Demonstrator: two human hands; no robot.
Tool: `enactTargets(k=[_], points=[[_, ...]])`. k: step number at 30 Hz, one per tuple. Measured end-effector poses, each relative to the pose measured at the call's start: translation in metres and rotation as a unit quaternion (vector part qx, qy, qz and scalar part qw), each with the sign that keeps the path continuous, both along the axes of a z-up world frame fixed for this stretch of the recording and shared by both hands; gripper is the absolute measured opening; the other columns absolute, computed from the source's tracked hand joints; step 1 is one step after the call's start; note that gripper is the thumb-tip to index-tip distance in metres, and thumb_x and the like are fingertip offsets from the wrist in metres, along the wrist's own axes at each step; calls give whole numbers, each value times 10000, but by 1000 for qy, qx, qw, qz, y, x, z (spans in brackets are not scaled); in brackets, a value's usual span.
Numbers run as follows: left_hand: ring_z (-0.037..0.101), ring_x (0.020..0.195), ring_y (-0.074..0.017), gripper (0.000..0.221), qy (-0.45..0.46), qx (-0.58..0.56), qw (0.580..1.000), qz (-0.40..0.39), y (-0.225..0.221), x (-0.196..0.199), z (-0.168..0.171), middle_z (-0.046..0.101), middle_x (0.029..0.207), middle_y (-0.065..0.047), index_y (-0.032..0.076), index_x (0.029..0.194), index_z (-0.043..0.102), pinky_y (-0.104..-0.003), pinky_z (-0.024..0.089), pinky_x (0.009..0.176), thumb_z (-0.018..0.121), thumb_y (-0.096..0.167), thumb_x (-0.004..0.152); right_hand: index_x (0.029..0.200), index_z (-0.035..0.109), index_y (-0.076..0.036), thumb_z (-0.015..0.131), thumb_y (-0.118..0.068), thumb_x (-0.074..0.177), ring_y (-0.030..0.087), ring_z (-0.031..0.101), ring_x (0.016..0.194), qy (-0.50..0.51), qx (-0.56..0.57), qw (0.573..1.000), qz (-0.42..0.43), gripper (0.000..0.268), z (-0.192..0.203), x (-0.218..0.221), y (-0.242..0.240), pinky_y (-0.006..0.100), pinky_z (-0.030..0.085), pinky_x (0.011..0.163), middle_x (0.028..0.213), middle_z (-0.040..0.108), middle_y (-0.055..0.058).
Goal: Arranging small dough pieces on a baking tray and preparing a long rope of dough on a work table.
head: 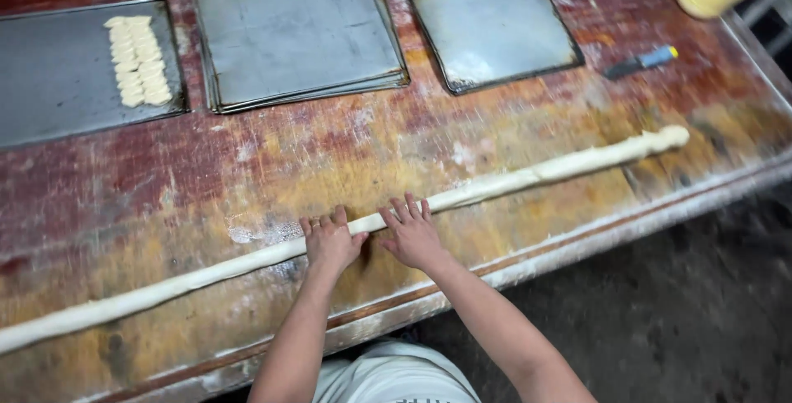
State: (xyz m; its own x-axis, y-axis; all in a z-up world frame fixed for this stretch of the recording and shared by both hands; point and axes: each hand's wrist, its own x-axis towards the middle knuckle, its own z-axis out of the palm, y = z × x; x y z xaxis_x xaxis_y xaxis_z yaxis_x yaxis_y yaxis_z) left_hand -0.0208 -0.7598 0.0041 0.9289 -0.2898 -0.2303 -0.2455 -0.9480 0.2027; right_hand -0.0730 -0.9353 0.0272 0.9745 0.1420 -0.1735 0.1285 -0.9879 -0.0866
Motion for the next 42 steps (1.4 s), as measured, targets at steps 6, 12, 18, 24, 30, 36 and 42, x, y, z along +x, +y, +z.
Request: enactTargets(k=[6,12,18,24,30,36,42], points=[[564,1222,-436,715,69,-15,997,16,-51,-9,31,625,1202,-250,63,1380,491,-622,212,1143,668,501,844,1452,409,-269,645,-522,849,371,378,1390,45,-34,998,42,695,-14,22,-49,662,219,1141,1386,504,67],[537,1227,-422,772,72,-21,995,-69,-150,2,1,600,1207,-211,113,1446,421,-687,135,1133,702,406,789,1418,463,-266,637,-317,812,285,528,1231,75,-54,994,60,633,-36,38,-129,670,267,1114,1280,579,1],[488,1260,-393,726,90,-45,994,-35,-233,-6,7,572,1245,-160,115,1449,399,-679,132,1138,680,344,820,1351,539,-251,639,-358,830,259,547,1175,70,-48,991,100,541,-34,47,-228,582,336,1095,1185,598,10],[475,1279,-376,679,57,-33,997,34,-333,-31,25,576,1269,-152,94,1403,489,-673,140,1144,724,340,816,1356,545,-246,689,-527,818,261,545,1185,98,-40,982,159,624,-15,45,-350,591,341,1078,1212,597,33],[580,1138,-310,485,-180,-173,961,118,-421,-58,-12,602,1142,-117,75,1201,647,-494,413,1036,736,300,780,1294,554,-204,698,-482,811,261,554,1158,140,-73,971,182,576,-22,59,-424,507,414,1027,1179,597,45],[702,955,-299,380,167,-374,860,305,-482,-77,-55,751,854,-28,212,890,744,-409,544,797,653,577,837,1176,610,-170,698,-527,769,277,542,1151,151,-46,972,176,548,-30,75,-442,477,438,992,1162,587,59],[725,756,-287,527,268,-706,413,508,-509,-62,-53,709,926,-177,3,1096,578,-406,633,669,737,460,886,1233,574,-86,633,-485,843,451,576,1184,300,88,934,174,561,9,80,-453,556,450,1000,1156,655,265]])
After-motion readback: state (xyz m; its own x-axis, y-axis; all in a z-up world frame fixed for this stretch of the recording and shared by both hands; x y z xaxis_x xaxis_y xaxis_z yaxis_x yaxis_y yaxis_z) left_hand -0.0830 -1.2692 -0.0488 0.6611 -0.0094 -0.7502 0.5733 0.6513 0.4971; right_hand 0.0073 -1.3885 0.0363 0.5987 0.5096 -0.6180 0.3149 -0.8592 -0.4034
